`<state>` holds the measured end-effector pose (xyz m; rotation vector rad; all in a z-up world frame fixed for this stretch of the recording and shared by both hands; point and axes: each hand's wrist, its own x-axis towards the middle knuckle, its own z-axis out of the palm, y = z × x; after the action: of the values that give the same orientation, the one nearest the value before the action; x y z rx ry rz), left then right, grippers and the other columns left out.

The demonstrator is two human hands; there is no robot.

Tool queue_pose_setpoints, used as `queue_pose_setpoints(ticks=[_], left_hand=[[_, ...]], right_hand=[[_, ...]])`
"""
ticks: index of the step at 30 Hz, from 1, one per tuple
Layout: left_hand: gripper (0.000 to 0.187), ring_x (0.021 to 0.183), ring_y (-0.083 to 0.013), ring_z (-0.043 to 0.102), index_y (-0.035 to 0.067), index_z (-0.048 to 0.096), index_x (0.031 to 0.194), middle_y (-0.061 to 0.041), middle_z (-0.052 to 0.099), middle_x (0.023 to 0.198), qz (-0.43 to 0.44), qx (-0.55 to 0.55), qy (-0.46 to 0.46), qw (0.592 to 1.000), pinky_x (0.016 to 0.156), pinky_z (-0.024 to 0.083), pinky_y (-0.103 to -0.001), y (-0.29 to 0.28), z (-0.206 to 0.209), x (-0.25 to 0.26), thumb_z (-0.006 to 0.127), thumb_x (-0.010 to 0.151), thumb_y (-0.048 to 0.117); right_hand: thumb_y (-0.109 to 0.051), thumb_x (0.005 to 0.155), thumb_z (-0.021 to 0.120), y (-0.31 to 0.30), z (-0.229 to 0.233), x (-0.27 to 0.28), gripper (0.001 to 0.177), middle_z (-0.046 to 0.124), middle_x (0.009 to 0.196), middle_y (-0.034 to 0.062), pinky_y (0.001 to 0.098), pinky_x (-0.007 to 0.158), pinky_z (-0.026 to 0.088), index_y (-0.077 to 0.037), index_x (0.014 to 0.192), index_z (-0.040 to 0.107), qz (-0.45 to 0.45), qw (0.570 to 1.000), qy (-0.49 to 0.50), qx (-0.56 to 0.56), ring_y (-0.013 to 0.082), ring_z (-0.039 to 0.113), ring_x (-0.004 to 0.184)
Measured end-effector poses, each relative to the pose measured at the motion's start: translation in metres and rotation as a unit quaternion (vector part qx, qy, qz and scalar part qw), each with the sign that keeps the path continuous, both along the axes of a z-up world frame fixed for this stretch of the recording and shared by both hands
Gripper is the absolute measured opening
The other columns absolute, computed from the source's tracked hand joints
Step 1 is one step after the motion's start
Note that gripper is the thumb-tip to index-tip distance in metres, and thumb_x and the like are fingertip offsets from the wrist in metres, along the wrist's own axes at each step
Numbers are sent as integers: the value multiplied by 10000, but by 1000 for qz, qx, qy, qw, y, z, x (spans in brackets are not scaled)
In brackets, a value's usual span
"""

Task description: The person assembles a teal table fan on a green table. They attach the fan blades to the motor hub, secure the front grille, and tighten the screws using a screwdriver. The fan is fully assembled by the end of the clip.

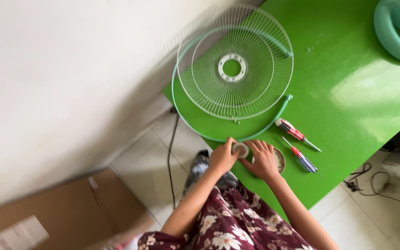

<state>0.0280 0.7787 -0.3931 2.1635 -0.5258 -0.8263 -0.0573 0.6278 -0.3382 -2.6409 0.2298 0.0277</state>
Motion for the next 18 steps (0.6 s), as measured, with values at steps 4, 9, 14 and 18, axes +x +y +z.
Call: queue_pose_setpoints(ticks=[4, 9, 14, 18], left_hand=[[385, 790, -325, 743, 144, 589, 1131, -125, 767, 874, -19, -27, -3, 999, 657, 556, -459, 1, 12, 24, 736, 914, 426], [381, 757, -302, 739, 126, 628, 1159, -116, 766, 875, -23, -155, -12, 988, 627, 553, -436, 6, 34, 37, 732, 926, 409], [376, 625, -204, 711, 109, 628, 1232, -97, 735, 851, -15, -159, 114, 981, 538, 543, -342, 8, 63, 37, 698, 956, 353], [335, 658, -120, 683, 62, 624, 1235, -78, 730, 849, -5, -232, 142, 962, 521, 547, -294, 5, 71, 23, 690, 985, 276]], right_hand=[[-381, 744, 830, 5, 13, 7, 660, 678, 1212, 103, 462, 975, 447, -108, 1305, 614, -40, 999, 2, 34, 311, 603, 1150], [-301, 733, 851, 11, 25, 8, 691, 691, 1193, 130, 460, 977, 486, -93, 1341, 595, -80, 992, -41, 92, 337, 634, 1114], [-255, 745, 852, 15, 39, 0, 675, 694, 1225, 138, 432, 989, 506, -85, 1345, 593, -88, 981, -107, 135, 322, 661, 1141], [-215, 750, 851, 12, 49, -15, 697, 693, 1246, 159, 418, 966, 520, -48, 1365, 569, -86, 973, -148, 156, 305, 675, 1131]])
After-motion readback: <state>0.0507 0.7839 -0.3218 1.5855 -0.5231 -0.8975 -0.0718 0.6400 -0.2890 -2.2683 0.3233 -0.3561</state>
